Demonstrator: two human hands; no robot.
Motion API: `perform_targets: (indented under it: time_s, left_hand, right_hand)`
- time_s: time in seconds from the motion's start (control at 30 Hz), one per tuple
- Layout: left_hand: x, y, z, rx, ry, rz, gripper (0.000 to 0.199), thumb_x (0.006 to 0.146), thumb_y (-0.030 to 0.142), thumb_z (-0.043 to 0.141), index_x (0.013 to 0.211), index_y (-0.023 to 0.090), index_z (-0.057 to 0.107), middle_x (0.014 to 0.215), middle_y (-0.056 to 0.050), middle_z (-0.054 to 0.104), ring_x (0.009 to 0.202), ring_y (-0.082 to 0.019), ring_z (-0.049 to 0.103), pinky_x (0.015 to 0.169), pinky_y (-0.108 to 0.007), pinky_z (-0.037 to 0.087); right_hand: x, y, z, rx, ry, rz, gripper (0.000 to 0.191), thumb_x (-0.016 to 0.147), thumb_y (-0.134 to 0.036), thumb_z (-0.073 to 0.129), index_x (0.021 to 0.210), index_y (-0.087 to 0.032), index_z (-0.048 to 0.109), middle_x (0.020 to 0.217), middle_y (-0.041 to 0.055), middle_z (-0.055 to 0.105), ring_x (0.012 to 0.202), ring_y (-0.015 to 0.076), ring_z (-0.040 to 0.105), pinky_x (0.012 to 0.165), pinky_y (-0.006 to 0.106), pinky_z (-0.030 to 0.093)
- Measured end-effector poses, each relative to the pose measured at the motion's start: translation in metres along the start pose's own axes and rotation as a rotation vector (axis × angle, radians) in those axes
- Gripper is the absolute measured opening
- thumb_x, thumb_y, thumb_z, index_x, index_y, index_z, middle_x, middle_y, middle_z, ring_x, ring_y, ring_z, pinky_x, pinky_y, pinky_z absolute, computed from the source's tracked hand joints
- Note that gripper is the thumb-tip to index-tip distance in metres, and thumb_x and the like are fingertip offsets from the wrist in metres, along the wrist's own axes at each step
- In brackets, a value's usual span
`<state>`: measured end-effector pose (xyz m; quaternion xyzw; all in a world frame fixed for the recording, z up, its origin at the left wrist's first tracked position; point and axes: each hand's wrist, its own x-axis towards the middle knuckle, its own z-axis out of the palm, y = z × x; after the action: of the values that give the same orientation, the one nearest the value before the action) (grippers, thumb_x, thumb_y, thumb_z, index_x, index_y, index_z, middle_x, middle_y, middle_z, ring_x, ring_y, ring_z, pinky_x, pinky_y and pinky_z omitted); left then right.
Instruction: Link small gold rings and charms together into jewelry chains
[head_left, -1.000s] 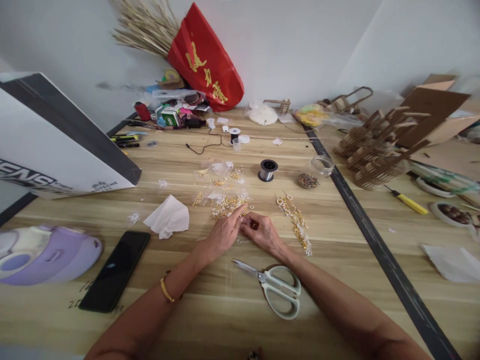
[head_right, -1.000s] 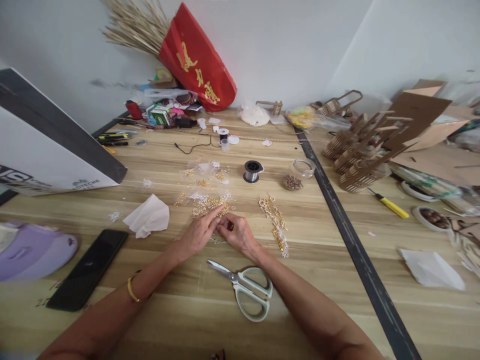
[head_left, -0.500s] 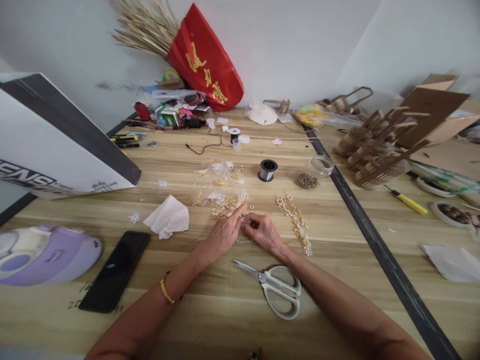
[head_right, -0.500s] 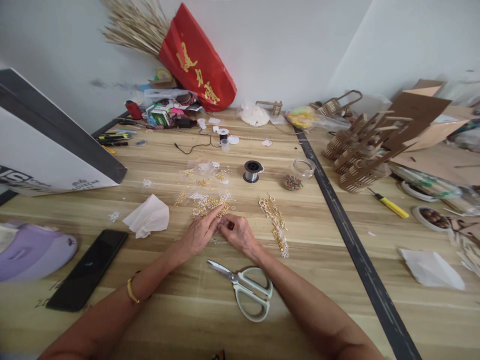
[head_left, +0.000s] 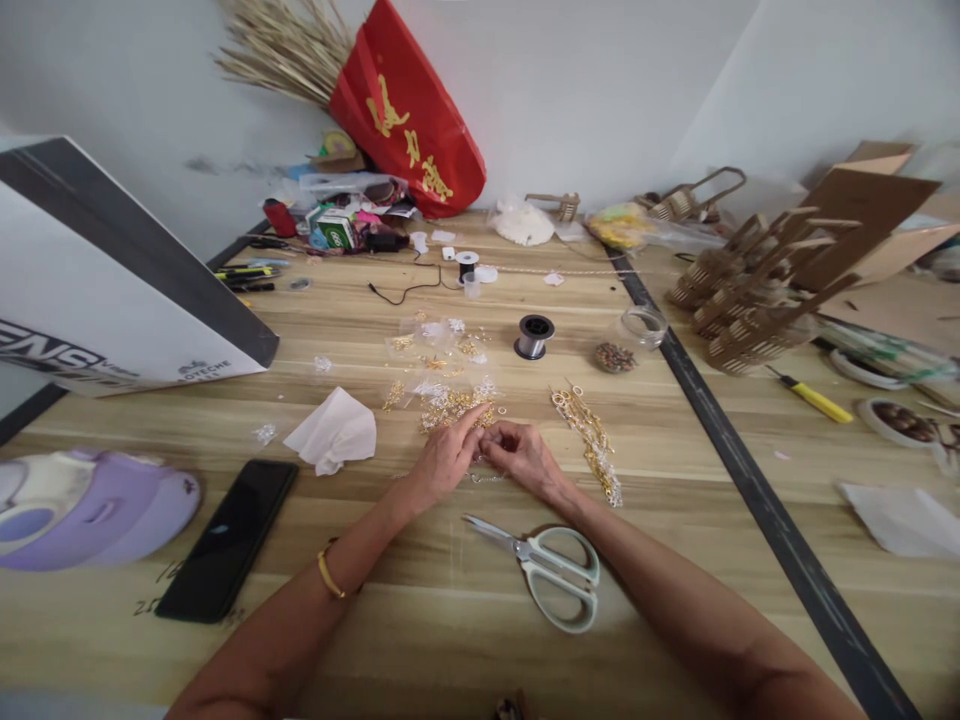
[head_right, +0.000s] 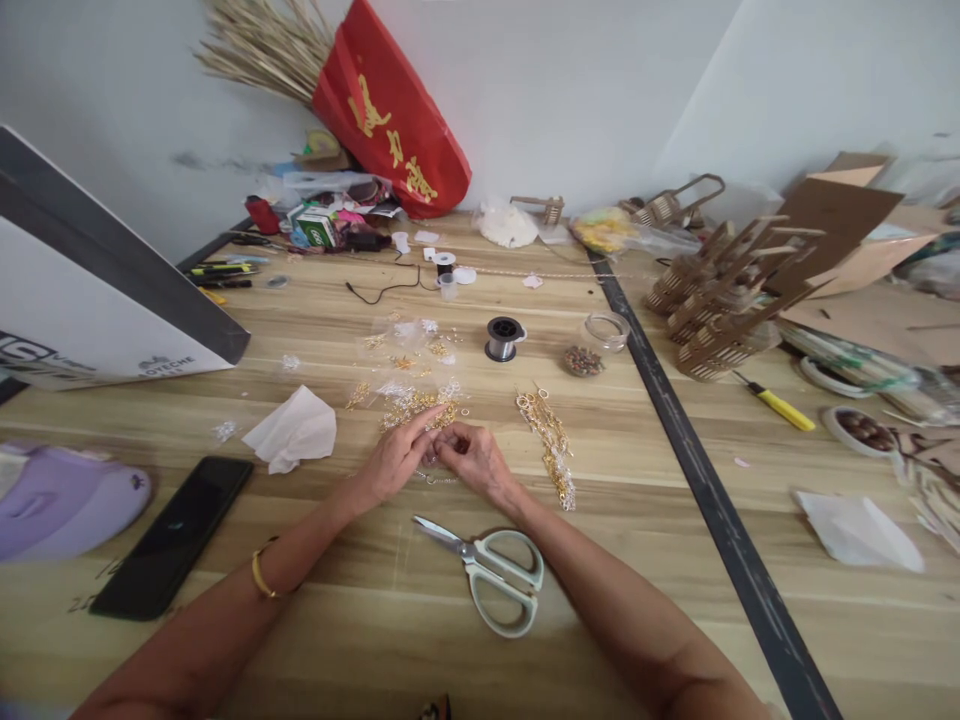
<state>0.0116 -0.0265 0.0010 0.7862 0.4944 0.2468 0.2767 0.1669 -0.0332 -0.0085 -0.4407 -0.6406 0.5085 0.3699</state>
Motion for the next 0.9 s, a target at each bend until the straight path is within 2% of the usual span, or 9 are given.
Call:
perform_targets:
  time_s: [0.33,0.47,0.6,0.9]
  left_hand:
    - [0.0032,0.0016,-0.0061,-0.071,-0.015,-0.051,0.04,0.091,0.025,0.034,0.128,0.017,0.048,0.122,-0.009,0.06,0.109,-0.02,0.058,0.097,-0.035,0.043]
    - [0.0023,-0.0003,-0.0029,-0.055,-0.002,-0.027,0.041,0.091,0.025,0.034,0.128,0.016,0.047,0.127,-0.009,0.056,0.116,-0.02,0.053,0.102,-0.036,0.039]
    - [0.0004,-0.0006,0.0018,-0.026,0.004,0.003,0.041,0.092,0.025,0.034,0.13,0.018,0.045,0.131,-0.007,0.053,0.118,-0.02,0.052,0.102,-0.037,0.039]
    - [-0.0019,0.0009,0.0026,0.033,-0.002,0.016,0.043,0.094,0.031,0.03,0.133,0.017,0.042,0.131,-0.008,0.053,0.117,-0.02,0.053,0.1,-0.035,0.041]
  right_hand:
    - [0.0024,0.0016,-0.003,0.1,-0.054,0.031,0.017,0.079,-0.031,0.054,0.073,-0.014,0.056,0.059,-0.0022,0.055,0.048,0.0074,0.044,0.047,0.019,0.035]
    - [-0.0005,-0.0026,-0.0003,0.041,-0.043,-0.009,0.011,0.075,-0.025,0.059,0.077,-0.014,0.058,0.063,-0.0012,0.058,0.054,0.0086,0.047,0.052,0.02,0.037]
    - [-0.0018,-0.0025,0.0027,-0.038,0.017,-0.017,0.005,0.073,-0.019,0.057,0.071,-0.015,0.057,0.056,-0.0042,0.053,0.05,0.0076,0.043,0.05,0.019,0.034]
    - [-0.0018,-0.0037,0.0011,-0.105,0.016,-0.013,0.01,0.073,-0.016,0.051,0.068,-0.014,0.059,0.056,-0.0038,0.053,0.051,0.0077,0.043,0.051,0.019,0.033]
